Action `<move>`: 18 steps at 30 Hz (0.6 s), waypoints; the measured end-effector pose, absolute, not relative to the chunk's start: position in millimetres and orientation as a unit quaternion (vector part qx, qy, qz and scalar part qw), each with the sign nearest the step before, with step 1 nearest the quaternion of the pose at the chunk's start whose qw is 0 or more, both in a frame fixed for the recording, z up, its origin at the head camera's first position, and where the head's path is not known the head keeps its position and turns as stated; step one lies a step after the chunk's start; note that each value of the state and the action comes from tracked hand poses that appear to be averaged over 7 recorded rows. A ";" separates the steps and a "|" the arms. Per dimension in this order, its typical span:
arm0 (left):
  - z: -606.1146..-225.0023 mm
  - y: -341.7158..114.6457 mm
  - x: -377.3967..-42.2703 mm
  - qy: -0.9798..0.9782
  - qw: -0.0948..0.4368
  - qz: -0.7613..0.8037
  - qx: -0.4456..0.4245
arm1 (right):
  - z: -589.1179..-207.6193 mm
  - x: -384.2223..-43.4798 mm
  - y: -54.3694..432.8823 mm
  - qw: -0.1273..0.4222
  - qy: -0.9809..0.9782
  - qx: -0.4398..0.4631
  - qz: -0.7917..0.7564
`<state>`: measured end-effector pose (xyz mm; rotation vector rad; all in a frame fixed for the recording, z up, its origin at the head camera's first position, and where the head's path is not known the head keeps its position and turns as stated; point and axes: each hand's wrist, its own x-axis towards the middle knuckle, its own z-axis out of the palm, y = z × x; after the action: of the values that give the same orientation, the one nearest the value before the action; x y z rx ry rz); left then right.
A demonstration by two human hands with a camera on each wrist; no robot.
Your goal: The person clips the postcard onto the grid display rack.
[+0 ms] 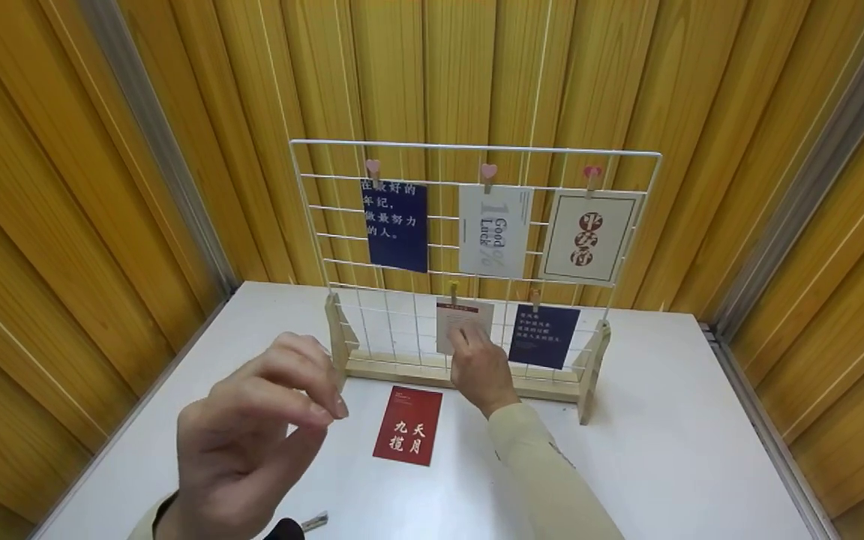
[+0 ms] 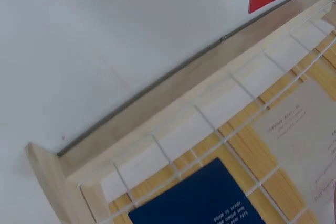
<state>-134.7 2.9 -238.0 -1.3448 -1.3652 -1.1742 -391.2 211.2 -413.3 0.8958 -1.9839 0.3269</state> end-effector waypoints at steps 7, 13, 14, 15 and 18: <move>-251.5 -11.4 -142.1 -0.586 0.404 -0.489 -0.504 | -430.6 -384.9 200.3 0.341 -0.859 0.345 0.162; -269.0 -22.7 -149.7 -0.638 0.367 -0.507 -0.449 | -440.7 -385.3 190.1 0.275 -0.887 0.328 0.173; -271.6 -24.3 -150.5 -0.644 0.364 -0.507 -0.442 | -442.6 -385.7 188.6 0.260 -0.893 0.325 0.170; -273.9 -25.5 -151.4 -0.649 0.362 -0.508 -0.437 | -444.4 -385.8 187.6 0.242 -0.899 0.323 0.169; -279.2 -28.5 -153.5 -0.659 0.354 -0.509 -0.425 | -450.0 -386.1 184.9 0.171 -0.920 0.306 0.177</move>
<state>-153.5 -28.5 -279.2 -1.0996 -1.7034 -1.3155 -386.1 184.9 -450.0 0.8680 -2.6109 0.5037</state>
